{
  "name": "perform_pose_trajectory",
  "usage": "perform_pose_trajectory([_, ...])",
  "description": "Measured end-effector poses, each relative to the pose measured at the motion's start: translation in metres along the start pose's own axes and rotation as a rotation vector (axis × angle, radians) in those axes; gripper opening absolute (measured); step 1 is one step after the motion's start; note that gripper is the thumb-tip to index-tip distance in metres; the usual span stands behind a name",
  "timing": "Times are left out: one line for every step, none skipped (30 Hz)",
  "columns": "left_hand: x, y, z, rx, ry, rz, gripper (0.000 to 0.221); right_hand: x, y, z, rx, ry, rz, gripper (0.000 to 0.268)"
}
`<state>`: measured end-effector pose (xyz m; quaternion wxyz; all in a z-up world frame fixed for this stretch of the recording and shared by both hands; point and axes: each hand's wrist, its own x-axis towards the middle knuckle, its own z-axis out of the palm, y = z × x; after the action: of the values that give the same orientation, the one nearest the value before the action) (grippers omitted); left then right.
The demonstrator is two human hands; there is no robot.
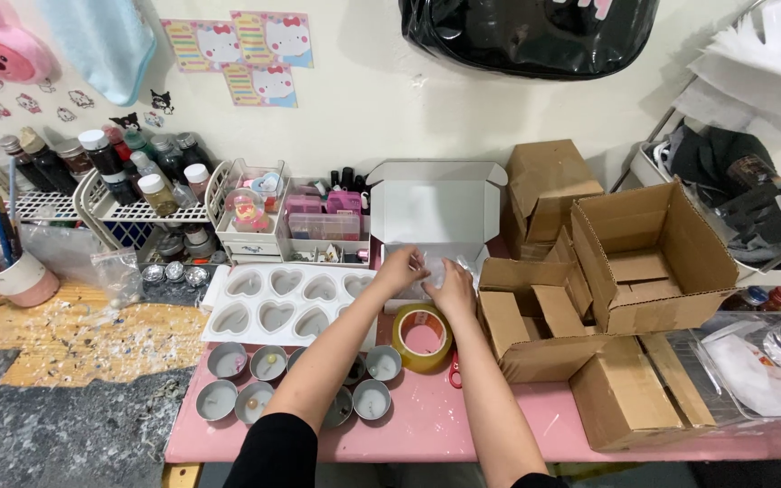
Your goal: The person wraps heart-shaped candle items in clear plastic bags, twists the bags closed, and seals them with tape. They place the wrapped candles into a white gift box and handle cardboard boxes on the workbench.
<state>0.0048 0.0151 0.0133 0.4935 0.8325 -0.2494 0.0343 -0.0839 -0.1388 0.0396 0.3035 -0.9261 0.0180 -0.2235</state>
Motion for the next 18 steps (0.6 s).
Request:
perform_pose_trajectory([-0.002, 0.005, -0.006, 0.0, 0.001, -0.003, 0.032, -0.001, 0.005, 0.004, 0.001, -0.003, -0.001, 0.074])
perform_pose_trajectory([-0.003, 0.011, -0.012, -0.098, 0.016, -0.058, 0.024, -0.001, 0.01, 0.007, 0.029, -0.037, 0.044, 0.066])
perform_pose_trajectory([-0.003, 0.016, -0.019, -0.197, 0.03, -0.112, 0.017, -0.001, 0.015, 0.011, 0.057, -0.072, 0.089, 0.059])
perform_pose_trajectory([-0.003, 0.014, -0.021, -0.196, 0.031, -0.114, 0.017, -0.001, 0.019, 0.016, 0.057, -0.073, 0.089, 0.059])
perform_pose_trajectory([-0.002, 0.012, -0.023, -0.296, 0.103, -0.106, 0.014, -0.002, 0.023, 0.021, 0.053, -0.069, 0.128, 0.046])
perform_pose_trajectory([0.0, 0.01, -0.025, -0.395, 0.176, -0.096, 0.014, -0.001, 0.028, 0.026, 0.048, -0.064, 0.166, 0.037])
perform_pose_trajectory([0.0, 0.006, -0.027, -0.395, 0.177, -0.097, 0.014, -0.004, 0.016, 0.018, 0.048, -0.064, 0.166, 0.037])
perform_pose_trajectory([0.001, 0.001, -0.028, -0.492, 0.15, -0.097, 0.018, -0.006, 0.005, 0.009, 0.092, 0.065, 0.059, 0.042])
perform_pose_trajectory([0.002, -0.003, -0.03, -0.59, 0.124, -0.098, 0.021, -0.008, -0.006, 0.001, 0.134, 0.191, -0.051, 0.05])
perform_pose_trajectory([-0.001, 0.001, -0.032, -0.591, 0.125, -0.099, 0.021, -0.01, -0.01, -0.001, 0.134, 0.189, -0.051, 0.05])
perform_pose_trajectory([-0.004, 0.005, -0.035, -0.652, 0.125, -0.056, 0.021, -0.011, -0.013, -0.002, 0.177, 0.228, -0.093, 0.05])
perform_pose_trajectory([-0.008, 0.009, -0.038, -0.713, 0.124, -0.014, 0.021, -0.012, -0.017, -0.003, 0.219, 0.266, -0.134, 0.051])
perform_pose_trajectory([-0.009, 0.007, -0.038, -0.715, 0.125, -0.015, 0.021, -0.014, -0.022, -0.006, 0.219, 0.263, -0.135, 0.051])
perform_pose_trajectory([-0.01, 0.006, -0.038, -0.8, 0.089, -0.054, 0.02, -0.015, -0.028, -0.01, 0.294, 0.211, -0.075, 0.055])
perform_pose_trajectory([-0.011, 0.005, -0.038, -0.885, 0.052, -0.093, 0.019, -0.017, -0.033, -0.013, 0.368, 0.158, -0.015, 0.06])
perform_pose_trajectory([-0.014, 0.009, -0.039, -0.885, 0.053, -0.094, 0.019, -0.016, -0.033, -0.011, 0.368, 0.157, -0.014, 0.06])
perform_pose_trajectory([-0.016, 0.014, -0.04, -0.88, 0.028, -0.139, 0.015, -0.014, -0.033, -0.009, 0.552, 0.134, 0.053, 0.064])
perform_pose_trajectory([-0.018, 0.018, -0.041, -0.874, 0.004, -0.182, 0.013, -0.012, -0.033, -0.006, 0.735, 0.111, 0.119, 0.069])
